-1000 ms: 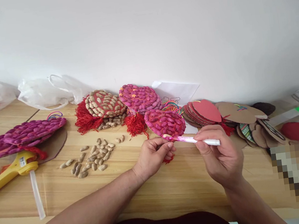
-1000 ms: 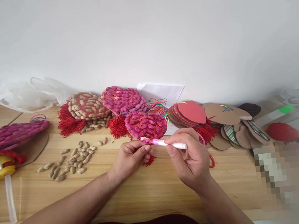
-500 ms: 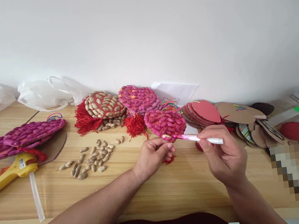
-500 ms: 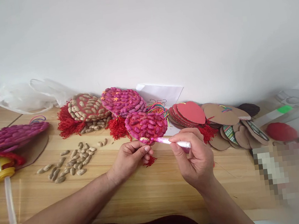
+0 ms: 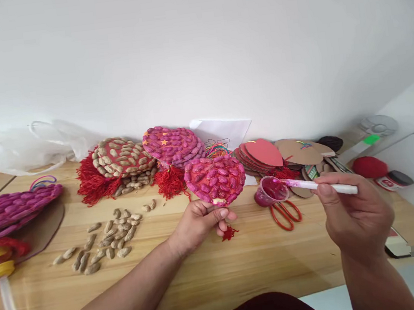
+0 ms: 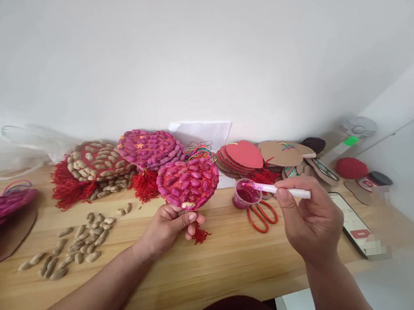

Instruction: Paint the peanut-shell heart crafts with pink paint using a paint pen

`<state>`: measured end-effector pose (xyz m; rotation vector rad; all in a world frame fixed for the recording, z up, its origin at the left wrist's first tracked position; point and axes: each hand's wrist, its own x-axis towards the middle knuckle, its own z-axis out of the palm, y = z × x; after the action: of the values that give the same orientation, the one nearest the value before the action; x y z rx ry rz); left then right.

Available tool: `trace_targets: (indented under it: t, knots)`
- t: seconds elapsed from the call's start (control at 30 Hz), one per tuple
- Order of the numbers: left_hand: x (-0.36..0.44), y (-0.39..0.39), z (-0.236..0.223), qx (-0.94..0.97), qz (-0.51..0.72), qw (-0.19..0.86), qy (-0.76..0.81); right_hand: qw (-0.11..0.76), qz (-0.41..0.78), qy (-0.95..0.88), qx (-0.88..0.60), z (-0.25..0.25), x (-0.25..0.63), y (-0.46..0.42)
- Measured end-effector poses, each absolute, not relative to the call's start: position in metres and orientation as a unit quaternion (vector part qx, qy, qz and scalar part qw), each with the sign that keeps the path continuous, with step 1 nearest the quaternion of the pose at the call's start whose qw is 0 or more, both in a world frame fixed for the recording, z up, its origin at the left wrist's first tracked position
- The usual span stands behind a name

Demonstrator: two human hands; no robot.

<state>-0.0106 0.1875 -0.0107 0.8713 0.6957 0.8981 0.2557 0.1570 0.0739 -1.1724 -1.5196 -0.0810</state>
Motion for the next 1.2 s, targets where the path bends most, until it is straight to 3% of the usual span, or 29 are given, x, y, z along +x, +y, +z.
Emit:
trace_targets:
  t: [0.37, 0.6, 0.93, 1.1, 1.2]
  knots:
    - [-0.007, 0.182, -0.010, 0.454, 0.462, 0.654, 0.390, 0.392, -0.058, -0.716, -0.575, 0.065, 0.266, 0.170]
    - [-0.005, 0.180, -0.013, 0.458, 0.481, 0.621, 0.416, 0.326, -0.063, -0.729, -0.598, 0.051, 0.262, 0.183]
    - [-0.006, 0.176, -0.004, 0.469, 0.484, 0.612, 0.413, 0.409, -0.080, -0.702, -0.577, 0.069, 0.272, 0.171]
    - [-0.006, 0.175, 0.000, 0.473, 0.487, 0.611, 0.408, 0.409, -0.071, -0.717, -0.560, 0.068, 0.272, 0.166]
    - [-0.006, 0.174, 0.001, 0.474, 0.485, 0.608, 0.414, 0.472, -0.071, -0.683, -0.553, 0.074, 0.262, 0.157]
